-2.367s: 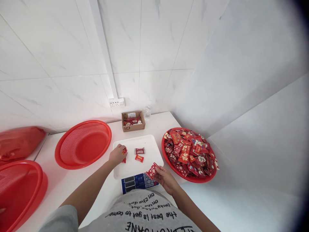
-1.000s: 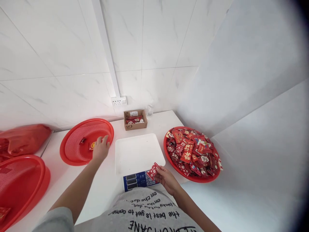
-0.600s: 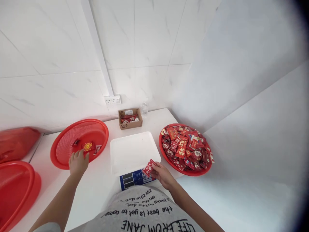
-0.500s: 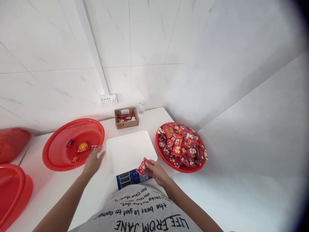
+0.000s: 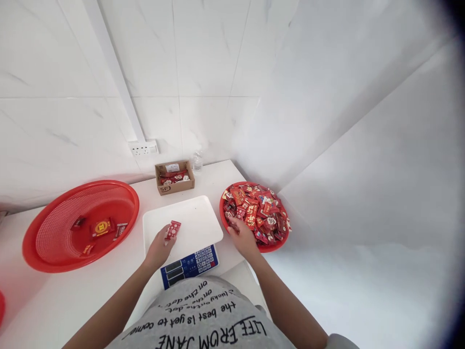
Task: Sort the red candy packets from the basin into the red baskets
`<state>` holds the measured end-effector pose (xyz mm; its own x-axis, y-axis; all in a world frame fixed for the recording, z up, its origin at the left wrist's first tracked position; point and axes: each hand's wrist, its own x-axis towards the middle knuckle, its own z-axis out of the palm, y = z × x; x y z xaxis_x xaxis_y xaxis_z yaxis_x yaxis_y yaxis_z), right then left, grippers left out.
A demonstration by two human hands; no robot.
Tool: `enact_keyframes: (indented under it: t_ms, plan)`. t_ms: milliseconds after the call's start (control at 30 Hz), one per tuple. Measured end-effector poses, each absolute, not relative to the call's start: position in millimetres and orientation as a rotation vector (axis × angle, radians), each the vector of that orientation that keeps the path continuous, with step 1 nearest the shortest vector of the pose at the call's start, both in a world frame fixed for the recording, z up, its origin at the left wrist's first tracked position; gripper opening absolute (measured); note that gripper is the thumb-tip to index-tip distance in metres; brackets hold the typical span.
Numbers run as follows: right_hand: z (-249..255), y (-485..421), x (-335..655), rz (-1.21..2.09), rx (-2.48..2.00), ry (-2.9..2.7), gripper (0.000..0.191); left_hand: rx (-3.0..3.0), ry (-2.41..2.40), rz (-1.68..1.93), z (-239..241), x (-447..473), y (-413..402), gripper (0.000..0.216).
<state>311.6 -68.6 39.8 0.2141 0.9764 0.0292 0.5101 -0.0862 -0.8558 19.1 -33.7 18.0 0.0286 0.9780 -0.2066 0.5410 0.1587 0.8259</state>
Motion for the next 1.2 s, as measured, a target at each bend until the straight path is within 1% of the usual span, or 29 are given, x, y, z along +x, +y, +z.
enact_keyframes:
  t_ms: [67, 133, 233, 300, 367, 500, 567, 767, 1200]
  plan:
    - [40, -75, 341, 0.421, -1.868, -1.53, 0.041, 1.693, 1.684, 0.69, 10, 11, -36, 0.052]
    - [36, -84, 364, 0.225, -2.081, -1.567, 0.049, 1.793, 1.728, 0.679, 2, 7, -41, 0.051]
    - [21, -93, 382, 0.198, -2.369, -1.585, 0.063, 1.843, 1.76, 0.632, -6, 4, -46, 0.051]
    - [10, -95, 387, 0.239, -2.447, -1.606, 0.065, 1.866, 1.746, 0.617, -8, 5, -47, 0.051]
    - [0, -93, 391, 0.242, -2.425, -1.638, 0.061, 1.874, 1.722, 0.609, -7, 6, -47, 0.051]
    - [-11, -85, 401, 0.19, -2.246, -1.623, 0.045, 1.853, 1.69, 0.589, -4, 10, -49, 0.049]
    - [-12, -82, 407, 0.181, -2.137, -1.599, 0.042, 1.833, 1.681, 0.57, -3, 11, -50, 0.049]
    - [2, -76, 417, 0.197, -1.936, -1.469, 0.035, 1.815, 1.662, 0.565, -1, 8, -52, 0.05]
    - [37, -71, 413, 0.056, -1.882, -1.12, 0.033, 1.843, 1.676, 0.561, 1, 10, -50, 0.048]
